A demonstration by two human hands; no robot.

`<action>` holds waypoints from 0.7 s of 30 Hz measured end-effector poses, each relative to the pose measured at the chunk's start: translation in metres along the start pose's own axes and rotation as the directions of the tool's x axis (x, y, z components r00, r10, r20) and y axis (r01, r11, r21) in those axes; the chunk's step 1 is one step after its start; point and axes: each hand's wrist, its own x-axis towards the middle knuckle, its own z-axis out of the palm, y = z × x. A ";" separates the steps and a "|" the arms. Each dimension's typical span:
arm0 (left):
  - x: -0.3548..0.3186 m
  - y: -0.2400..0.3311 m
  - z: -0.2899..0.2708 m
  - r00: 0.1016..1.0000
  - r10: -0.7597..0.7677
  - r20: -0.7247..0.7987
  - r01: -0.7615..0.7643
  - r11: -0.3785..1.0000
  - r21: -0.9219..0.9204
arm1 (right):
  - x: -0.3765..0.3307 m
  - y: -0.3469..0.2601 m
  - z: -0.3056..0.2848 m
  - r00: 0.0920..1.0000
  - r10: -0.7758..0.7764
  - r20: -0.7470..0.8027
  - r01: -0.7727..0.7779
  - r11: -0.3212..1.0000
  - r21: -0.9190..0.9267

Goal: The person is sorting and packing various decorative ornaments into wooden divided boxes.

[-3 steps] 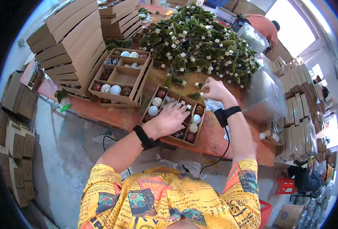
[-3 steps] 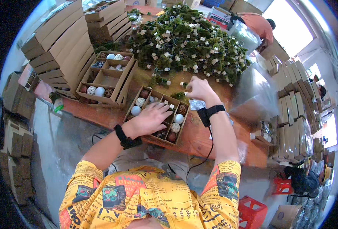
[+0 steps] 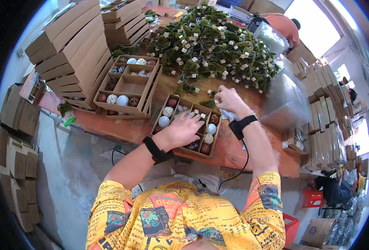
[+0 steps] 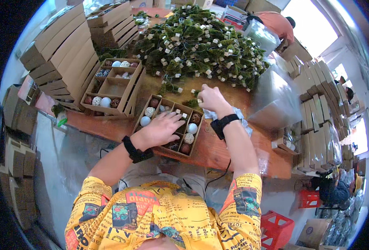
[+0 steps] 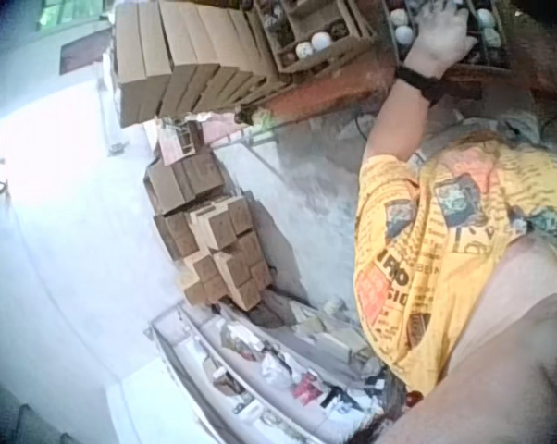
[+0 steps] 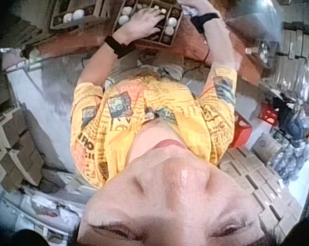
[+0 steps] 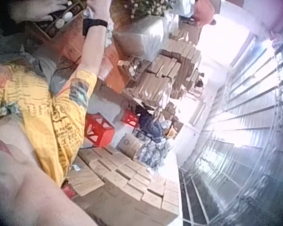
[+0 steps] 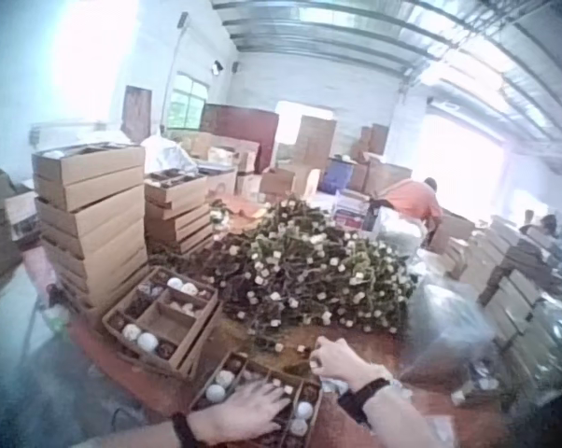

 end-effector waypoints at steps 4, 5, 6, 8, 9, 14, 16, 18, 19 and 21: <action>0.016 -0.008 -0.013 0.996 -0.090 -0.019 0.085 0.980 -0.180 | -0.011 0.002 -0.009 0.991 0.058 -0.121 -0.050 0.996 0.069; 0.019 -0.007 -0.017 0.972 -0.080 -0.222 0.043 0.985 -0.167 | -0.015 -0.001 -0.017 0.980 0.094 -0.178 -0.074 0.991 0.116; 0.024 0.001 -0.030 0.953 -0.169 -0.253 0.125 0.975 -0.181 | -0.017 -0.007 -0.024 0.980 0.092 -0.176 -0.072 0.991 0.116; 0.041 -0.002 -0.030 0.821 -0.032 -0.570 0.036 0.999 -0.004 | -0.025 -0.019 -0.039 0.949 0.021 -0.316 0.019 0.992 0.123; 0.051 -0.003 -0.031 0.817 -0.031 -0.576 0.035 0.999 -0.005 | -0.028 -0.027 -0.045 0.932 0.009 -0.361 0.045 0.989 0.140; 0.079 0.003 -0.025 0.858 -0.019 -0.513 0.146 0.967 0.209 | -0.048 -0.044 -0.052 0.880 0.075 -0.470 0.045 0.970 0.238; 0.086 0.003 -0.020 0.841 -0.023 -0.540 0.153 0.968 0.197 | -0.057 -0.043 -0.054 0.829 0.243 -0.504 -0.025 0.916 0.401; 0.091 0.009 -0.017 0.819 -0.170 -0.549 0.126 0.985 -0.117 | -0.072 -0.028 -0.049 0.761 0.255 -0.597 -0.057 0.942 0.330; 0.096 0.010 -0.017 0.818 -0.249 -0.519 0.150 0.963 -0.225 | -0.079 -0.022 -0.045 0.681 0.427 -0.595 -0.091 0.855 0.511; 0.109 -0.008 -0.002 0.844 -0.405 -0.351 0.081 0.743 -0.664 | -0.082 -0.024 -0.030 0.554 0.606 -0.570 -0.036 0.702 0.711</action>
